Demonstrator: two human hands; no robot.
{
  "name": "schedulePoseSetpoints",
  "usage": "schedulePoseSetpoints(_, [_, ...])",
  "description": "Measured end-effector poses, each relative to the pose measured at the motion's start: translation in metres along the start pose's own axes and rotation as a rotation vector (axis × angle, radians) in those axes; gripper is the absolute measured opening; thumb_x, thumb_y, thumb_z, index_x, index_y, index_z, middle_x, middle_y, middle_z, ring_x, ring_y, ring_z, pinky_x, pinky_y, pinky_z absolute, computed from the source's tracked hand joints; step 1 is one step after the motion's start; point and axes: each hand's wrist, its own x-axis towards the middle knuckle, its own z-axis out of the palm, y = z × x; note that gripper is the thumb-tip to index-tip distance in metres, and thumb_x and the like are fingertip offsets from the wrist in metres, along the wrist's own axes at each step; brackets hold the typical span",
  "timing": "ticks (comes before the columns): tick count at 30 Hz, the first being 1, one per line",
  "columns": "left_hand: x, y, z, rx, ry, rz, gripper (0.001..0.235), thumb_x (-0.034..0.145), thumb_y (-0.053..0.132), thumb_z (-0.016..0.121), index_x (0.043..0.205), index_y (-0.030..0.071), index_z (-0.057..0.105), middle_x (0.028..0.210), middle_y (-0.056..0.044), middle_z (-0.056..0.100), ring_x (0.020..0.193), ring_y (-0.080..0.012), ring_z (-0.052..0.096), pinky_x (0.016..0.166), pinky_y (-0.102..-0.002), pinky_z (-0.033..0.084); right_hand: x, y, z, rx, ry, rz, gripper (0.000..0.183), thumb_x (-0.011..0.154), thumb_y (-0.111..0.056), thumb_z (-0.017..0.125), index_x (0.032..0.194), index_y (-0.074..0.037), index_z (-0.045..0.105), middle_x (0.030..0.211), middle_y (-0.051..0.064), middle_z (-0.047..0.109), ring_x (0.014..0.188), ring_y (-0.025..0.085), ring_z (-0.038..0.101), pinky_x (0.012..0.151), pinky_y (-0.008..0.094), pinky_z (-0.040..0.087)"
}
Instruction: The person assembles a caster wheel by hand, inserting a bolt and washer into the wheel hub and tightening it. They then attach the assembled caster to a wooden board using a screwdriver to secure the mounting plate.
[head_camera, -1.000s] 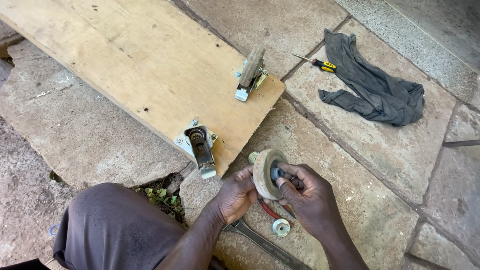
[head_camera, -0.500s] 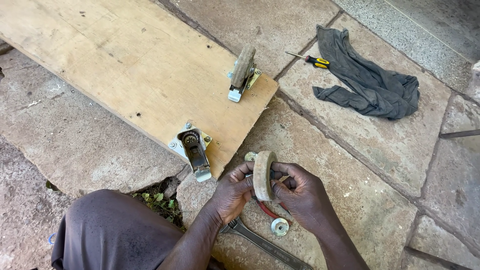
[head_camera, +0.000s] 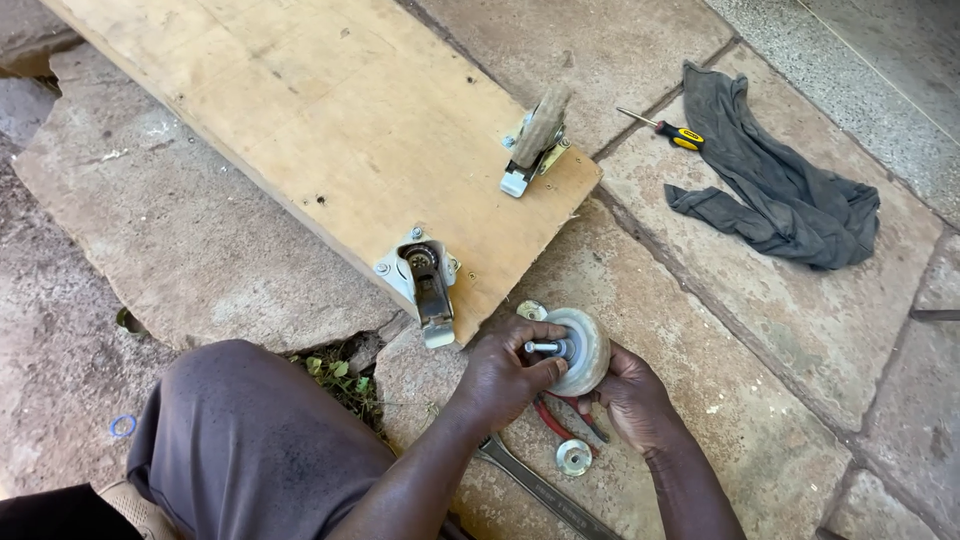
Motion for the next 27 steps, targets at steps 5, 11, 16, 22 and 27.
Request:
schedulePoseSetpoints(5, [-0.001, -0.004, 0.000, 0.104, 0.006, -0.011, 0.031, 0.089, 0.017, 0.081, 0.120, 0.015, 0.079, 0.125, -0.006, 0.076, 0.117, -0.0225, 0.073, 0.099, -0.036, 0.059, 0.003, 0.010, -0.002, 0.005, 0.017, 0.037, 0.043, 0.089, 0.009, 0.064, 0.130, 0.001, 0.072, 0.093, 0.017, 0.073, 0.062, 0.022, 0.059, 0.048, 0.033, 0.050])
schedulePoseSetpoints(11, [0.006, -0.021, 0.001, 0.227, 0.051, 0.060, 0.029, 0.088, 0.024, 0.080, 0.116, 0.018, 0.079, 0.121, -0.006, 0.076, 0.116, -0.0261, 0.070, 0.098, -0.041, 0.055, 0.017, 0.038, -0.013, 0.126, 0.036, 0.018, 0.039, 0.091, 0.000, 0.073, 0.130, -0.002, 0.071, 0.100, 0.015, 0.077, 0.073, 0.024, 0.068, 0.052, 0.035, 0.056])
schedulePoseSetpoints(16, [0.005, -0.027, -0.001, 0.214, 0.061, 0.125, 0.028, 0.091, 0.021, 0.077, 0.118, 0.014, 0.080, 0.117, -0.009, 0.073, 0.115, -0.0290, 0.068, 0.097, -0.044, 0.055, 0.025, 0.062, -0.028, 0.227, 0.025, 0.008, 0.043, 0.092, -0.007, 0.075, 0.134, -0.010, 0.072, 0.082, 0.007, 0.072, 0.067, 0.017, 0.060, 0.050, 0.031, 0.048])
schedulePoseSetpoints(22, [0.005, -0.016, 0.002, 0.217, 0.027, 0.216, 0.028, 0.092, 0.021, 0.081, 0.119, 0.012, 0.081, 0.108, -0.007, 0.075, 0.100, -0.0262, 0.075, 0.085, -0.041, 0.059, 0.027, 0.063, -0.048, 0.316, -0.030, -0.111, 0.027, 0.095, -0.017, 0.075, 0.114, 0.002, 0.075, 0.055, 0.015, 0.064, 0.052, 0.028, 0.061, 0.049, 0.038, 0.048])
schedulePoseSetpoints(27, [0.004, -0.013, 0.004, 0.204, 0.030, 0.195, 0.033, 0.091, 0.018, 0.083, 0.124, 0.014, 0.081, 0.101, -0.001, 0.066, 0.099, -0.0217, 0.069, 0.084, -0.038, 0.058, 0.028, 0.053, -0.042, 0.339, -0.088, -0.088, 0.018, 0.094, -0.007, 0.071, 0.110, 0.001, 0.074, 0.063, 0.013, 0.069, 0.063, 0.027, 0.065, 0.058, 0.041, 0.053])
